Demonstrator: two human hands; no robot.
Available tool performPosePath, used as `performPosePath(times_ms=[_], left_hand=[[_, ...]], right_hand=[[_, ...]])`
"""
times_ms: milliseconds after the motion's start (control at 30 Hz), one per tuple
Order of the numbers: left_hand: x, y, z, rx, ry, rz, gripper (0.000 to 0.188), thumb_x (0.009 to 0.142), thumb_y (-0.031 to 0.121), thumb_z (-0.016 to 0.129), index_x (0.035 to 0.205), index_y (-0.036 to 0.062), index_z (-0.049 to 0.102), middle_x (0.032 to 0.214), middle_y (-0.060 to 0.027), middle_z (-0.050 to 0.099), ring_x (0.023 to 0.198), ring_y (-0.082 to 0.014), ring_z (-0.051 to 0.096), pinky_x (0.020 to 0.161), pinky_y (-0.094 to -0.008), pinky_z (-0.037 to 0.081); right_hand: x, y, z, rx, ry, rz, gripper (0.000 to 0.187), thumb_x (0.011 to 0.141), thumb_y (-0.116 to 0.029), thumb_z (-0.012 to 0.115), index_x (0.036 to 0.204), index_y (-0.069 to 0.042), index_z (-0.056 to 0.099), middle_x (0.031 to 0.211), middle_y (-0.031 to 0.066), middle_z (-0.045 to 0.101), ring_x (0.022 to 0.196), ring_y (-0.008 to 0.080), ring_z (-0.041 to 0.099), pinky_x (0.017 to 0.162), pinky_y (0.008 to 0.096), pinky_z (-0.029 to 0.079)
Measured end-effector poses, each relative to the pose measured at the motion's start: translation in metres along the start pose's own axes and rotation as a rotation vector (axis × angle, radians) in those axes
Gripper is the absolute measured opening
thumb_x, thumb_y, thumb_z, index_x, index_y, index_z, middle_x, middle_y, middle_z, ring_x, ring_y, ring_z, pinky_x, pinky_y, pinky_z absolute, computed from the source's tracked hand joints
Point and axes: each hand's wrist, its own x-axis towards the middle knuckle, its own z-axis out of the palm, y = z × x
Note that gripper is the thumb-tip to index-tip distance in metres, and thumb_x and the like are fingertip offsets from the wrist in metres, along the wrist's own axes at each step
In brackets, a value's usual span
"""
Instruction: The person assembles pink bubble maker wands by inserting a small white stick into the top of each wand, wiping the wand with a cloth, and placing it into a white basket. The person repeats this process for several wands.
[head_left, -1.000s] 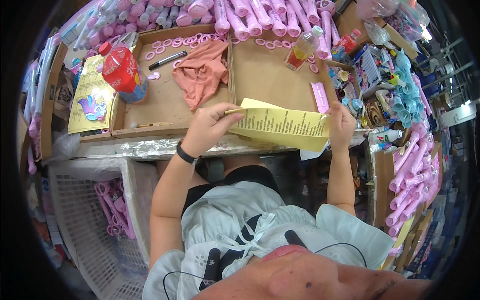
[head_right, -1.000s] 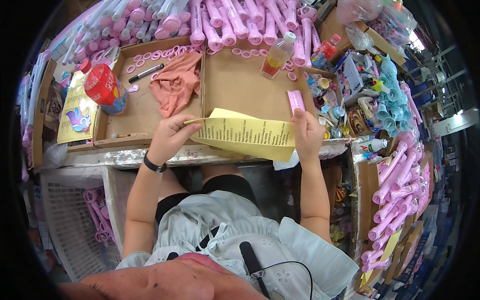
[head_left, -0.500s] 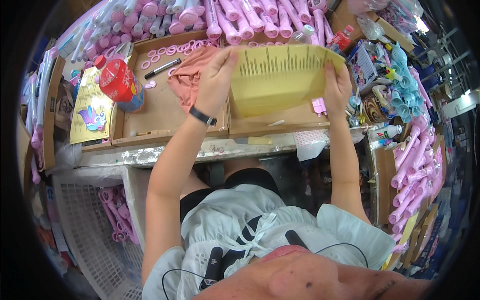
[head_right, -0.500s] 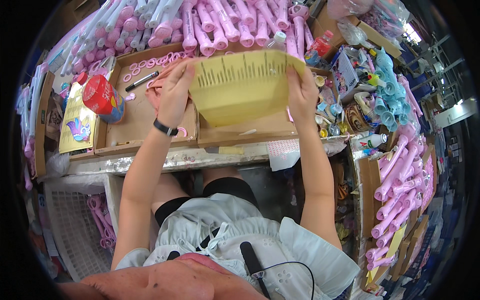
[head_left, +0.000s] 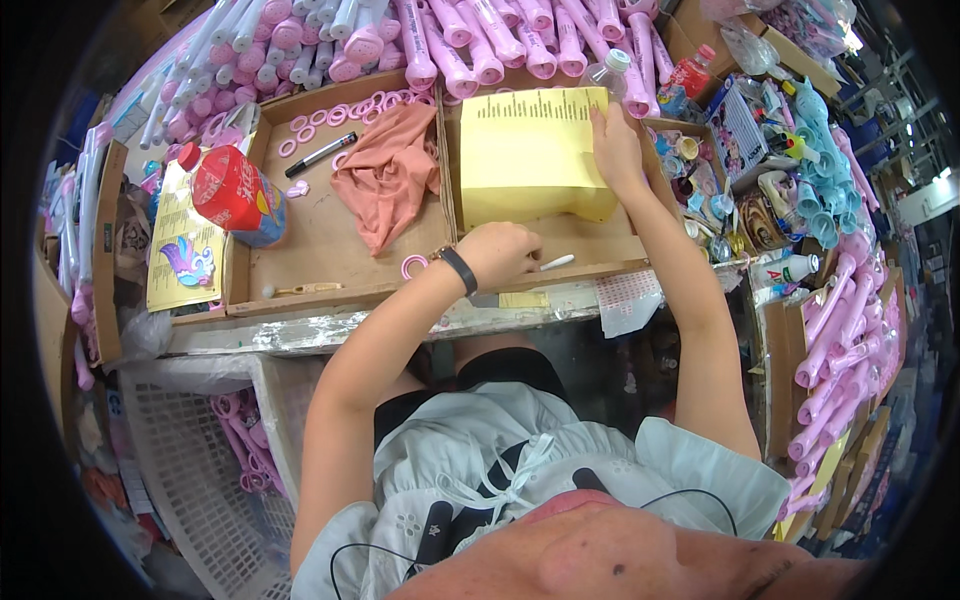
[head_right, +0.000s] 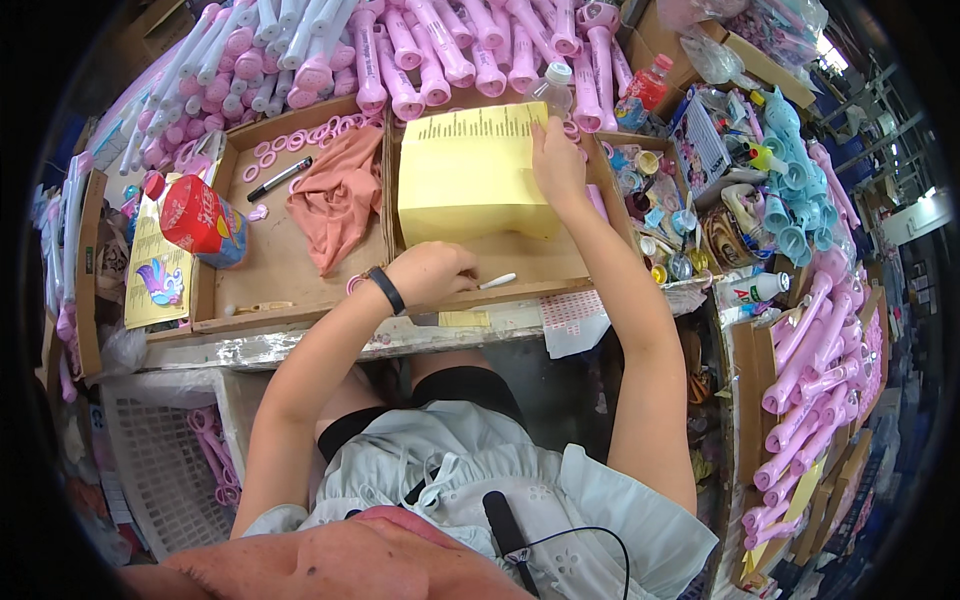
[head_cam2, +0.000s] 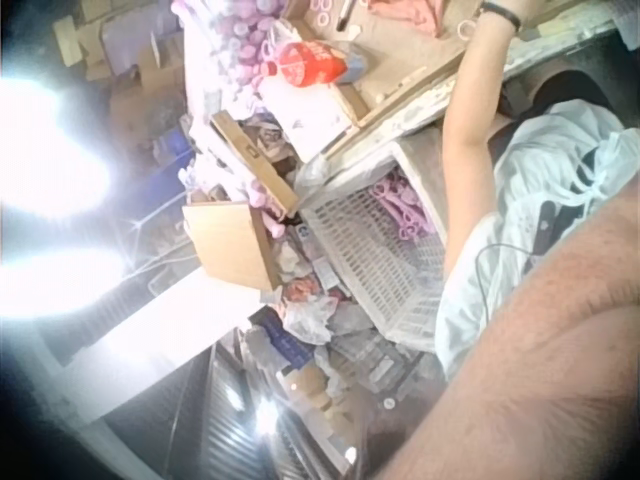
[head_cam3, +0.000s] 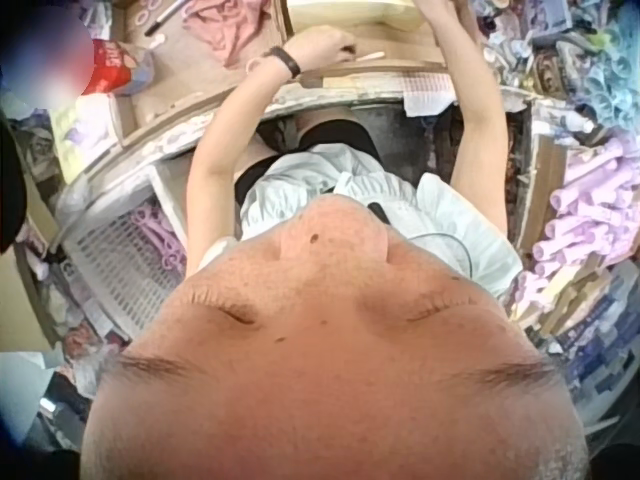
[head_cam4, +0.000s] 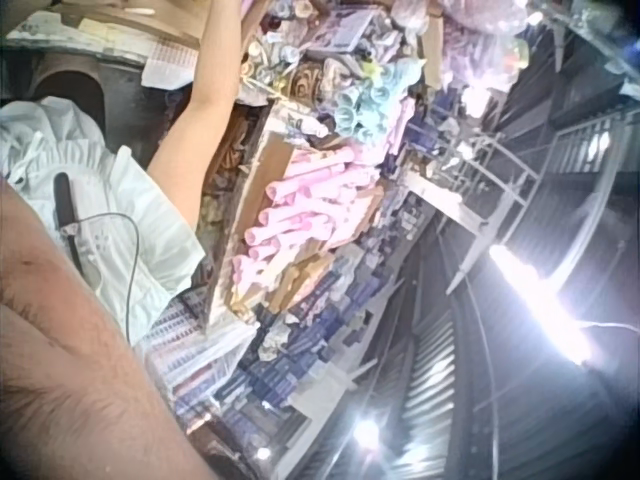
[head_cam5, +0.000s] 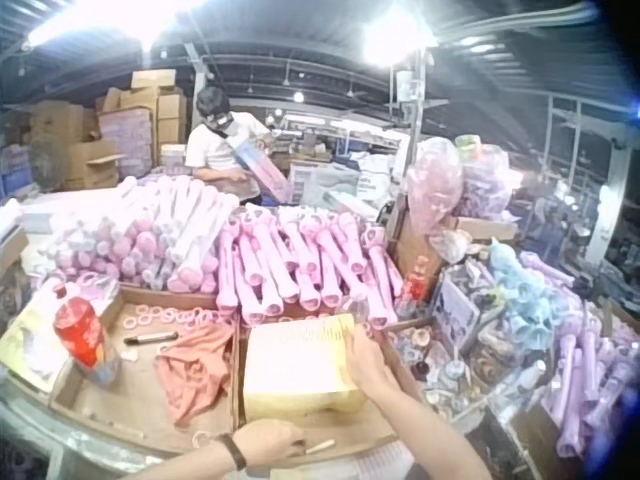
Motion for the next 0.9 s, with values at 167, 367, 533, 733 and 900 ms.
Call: performPosePath(times_ms=[167, 367, 533, 733, 900], left_hand=[[0.014, -0.017, 0.009, -0.175, -0.168, -0.081, 0.018, 0.074, 0.018, 0.065, 0.085, 0.0048, 0.065, 0.079, -0.0131, 0.066, 0.076, -0.0294, 0.063, 0.070, -0.0367, 0.049], [0.015, -0.015, 0.010, -0.086, -0.166, -0.044, 0.017, 0.075, 0.019, 0.062, 0.084, 0.0054, 0.066, 0.081, -0.0140, 0.066, 0.076, -0.0308, 0.063, 0.068, -0.0390, 0.049], [0.008, -0.004, -0.002, 0.213, -0.043, -0.078, 0.018, 0.074, 0.021, 0.060, 0.082, 0.0050, 0.065, 0.078, -0.0145, 0.064, 0.074, -0.0321, 0.062, 0.068, -0.0411, 0.049], [-0.042, 0.023, -0.046, -0.189, 0.300, 0.251, 0.013, 0.073, 0.011, 0.062, 0.081, 0.0032, 0.056, 0.075, -0.0128, 0.059, 0.071, -0.0296, 0.059, 0.063, -0.0374, 0.048], [-0.061, 0.026, -0.056, -0.214, 0.539, 0.074, 0.012, 0.074, 0.005, 0.060, 0.082, 0.0029, 0.052, 0.071, -0.0111, 0.057, 0.064, -0.0261, 0.058, 0.060, -0.0328, 0.047]], right_hand=[[0.007, -0.025, -0.018, 0.223, 0.108, 0.010, 0.032, 0.094, -0.033, 0.047, 0.089, -0.001, 0.049, 0.077, 0.0212, 0.060, 0.071, 0.0387, 0.059, 0.062, 0.0439, 0.043], [-0.004, -0.044, -0.044, 0.403, 0.268, -0.182, 0.026, 0.096, -0.025, 0.048, 0.101, 0.001, 0.052, 0.086, 0.0106, 0.060, 0.076, 0.0141, 0.054, 0.070, 0.0287, 0.044], [-0.008, -0.034, -0.047, 0.403, 0.338, -0.274, 0.025, 0.096, -0.022, 0.047, 0.105, 0.000, 0.054, 0.084, 0.0109, 0.061, 0.073, 0.0156, 0.056, 0.067, 0.0288, 0.045], [0.007, 0.002, -0.055, 0.755, 0.017, 0.125, 0.023, 0.094, -0.021, 0.049, 0.097, 0.001, 0.055, 0.083, 0.0060, 0.062, 0.069, 0.0093, 0.054, 0.062, 0.0262, 0.044], [-0.019, 0.018, -0.021, 0.082, -0.095, -0.041, 0.028, 0.094, -0.028, 0.045, 0.100, -0.001, 0.049, 0.082, 0.0243, 0.062, 0.075, 0.0390, 0.061, 0.065, 0.0464, 0.045]])
